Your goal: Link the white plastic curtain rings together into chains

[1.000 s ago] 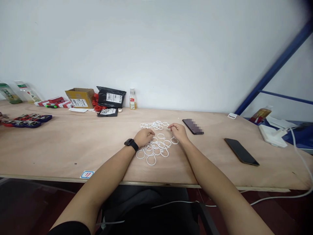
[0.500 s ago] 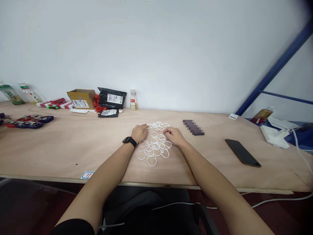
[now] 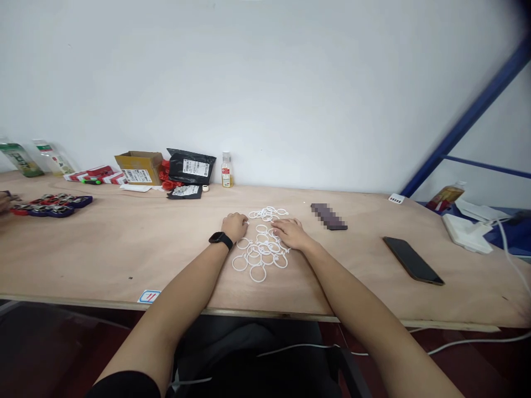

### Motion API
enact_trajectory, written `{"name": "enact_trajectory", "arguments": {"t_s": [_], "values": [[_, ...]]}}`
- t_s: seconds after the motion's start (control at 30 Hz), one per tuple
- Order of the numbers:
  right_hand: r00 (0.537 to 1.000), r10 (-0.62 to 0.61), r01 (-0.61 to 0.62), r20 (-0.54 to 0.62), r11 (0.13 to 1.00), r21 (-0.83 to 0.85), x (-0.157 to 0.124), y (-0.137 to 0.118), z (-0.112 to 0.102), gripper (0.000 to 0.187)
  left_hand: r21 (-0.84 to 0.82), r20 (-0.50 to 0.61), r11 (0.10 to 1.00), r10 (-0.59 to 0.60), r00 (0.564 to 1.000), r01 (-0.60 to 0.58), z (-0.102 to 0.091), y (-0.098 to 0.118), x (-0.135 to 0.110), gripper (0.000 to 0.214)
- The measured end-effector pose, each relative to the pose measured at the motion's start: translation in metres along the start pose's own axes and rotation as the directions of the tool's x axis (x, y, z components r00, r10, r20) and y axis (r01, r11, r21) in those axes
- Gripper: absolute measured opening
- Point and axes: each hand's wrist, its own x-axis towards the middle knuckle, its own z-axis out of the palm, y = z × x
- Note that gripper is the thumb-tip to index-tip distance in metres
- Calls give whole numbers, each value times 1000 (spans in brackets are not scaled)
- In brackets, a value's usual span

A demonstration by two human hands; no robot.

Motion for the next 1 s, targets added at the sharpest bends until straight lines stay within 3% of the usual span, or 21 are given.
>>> {"name": "enact_trajectory", "arguments": {"t_s": [0.23, 0.43, 0.7, 0.87, 1.0], "values": [[985, 126, -121, -118, 992, 44, -3, 4, -10, 36, 20, 25, 1000, 2, 1000, -2, -4, 4, -3, 26], [980, 177, -172, -91, 983, 65, -2, 6, -12, 31, -57, 14, 997, 55, 998, -54, -1, 5, -3, 41], [955, 265, -267, -136, 964, 3, -3, 11, -14, 37, -290, -106, 950, 83, 991, -111, -4, 8, 0, 27], [943, 323, -327, -82, 944, -39, -2, 14, -15, 35, -348, -92, 934, 52, 994, -81, -5, 10, -1, 21], [928, 349, -349, -129, 937, 18, -2, 13, -16, 22, -319, -69, 945, 52, 996, -71, -3, 9, -2, 21]]}}
